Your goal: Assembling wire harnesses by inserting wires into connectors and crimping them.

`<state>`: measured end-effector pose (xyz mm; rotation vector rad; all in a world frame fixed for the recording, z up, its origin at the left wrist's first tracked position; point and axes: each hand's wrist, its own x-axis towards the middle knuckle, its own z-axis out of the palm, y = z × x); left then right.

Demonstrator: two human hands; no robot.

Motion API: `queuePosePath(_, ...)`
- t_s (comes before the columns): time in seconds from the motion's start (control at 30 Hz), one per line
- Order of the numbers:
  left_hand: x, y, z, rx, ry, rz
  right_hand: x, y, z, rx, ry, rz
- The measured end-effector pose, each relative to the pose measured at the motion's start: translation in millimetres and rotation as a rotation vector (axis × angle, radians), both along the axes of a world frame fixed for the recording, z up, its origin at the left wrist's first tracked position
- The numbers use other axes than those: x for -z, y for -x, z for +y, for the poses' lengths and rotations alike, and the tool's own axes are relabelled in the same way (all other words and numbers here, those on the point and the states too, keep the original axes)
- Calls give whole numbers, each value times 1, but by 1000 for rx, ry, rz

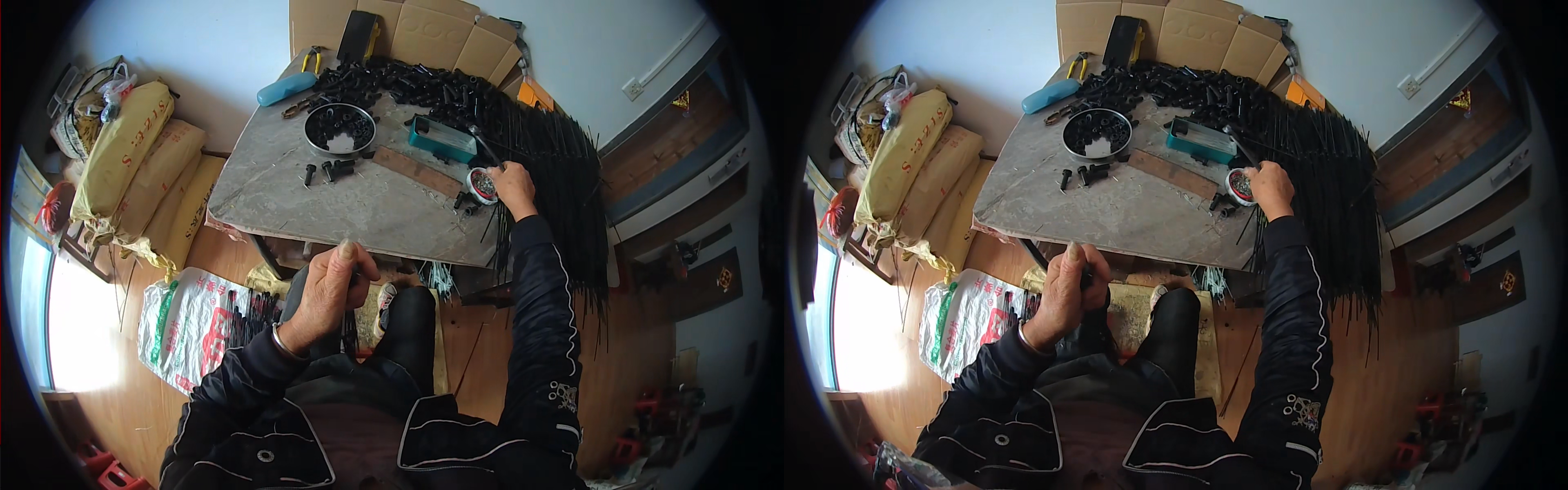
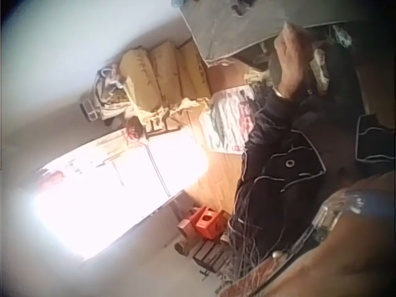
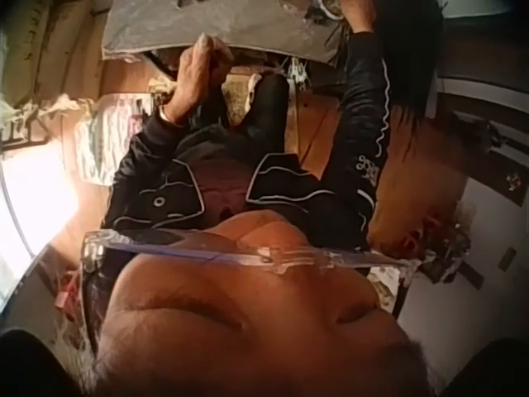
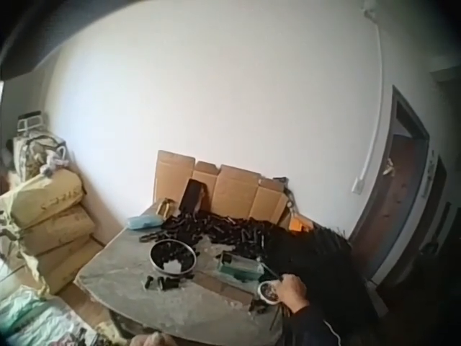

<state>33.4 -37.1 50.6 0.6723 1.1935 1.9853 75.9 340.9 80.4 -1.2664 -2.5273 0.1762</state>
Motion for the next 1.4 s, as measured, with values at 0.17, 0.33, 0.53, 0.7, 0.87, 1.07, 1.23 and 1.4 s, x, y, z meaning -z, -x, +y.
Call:
queuePosePath(0.17,0,-6,1,39,-62,58,15,-8,28,-120,205,309)
queuePosePath(0.33,2,-10,-6,10,-67,23,5,-12,4,-179,643,576)
queuePosePath(0.53,8,-11,-6,-37,-90,57,1,-18,-94,-359,1485,904)
queuePosePath(0.7,15,-12,-11,-46,-83,13,18,-21,-195,-465,1646,968)
queuePosePath(0.87,18,-16,-18,-150,-118,2,27,-15,-256,-436,1553,1138)
queuePosePath(1.07,26,-17,-25,-238,-156,152,27,-11,-282,-386,1301,1070)
queuePosePath(1.23,25,-19,-29,-210,-114,164,35,-5,-291,-414,1036,1088)
queuePosePath(1.4,30,-18,-34,-195,-112,147,37,1,-298,-427,1055,1068)
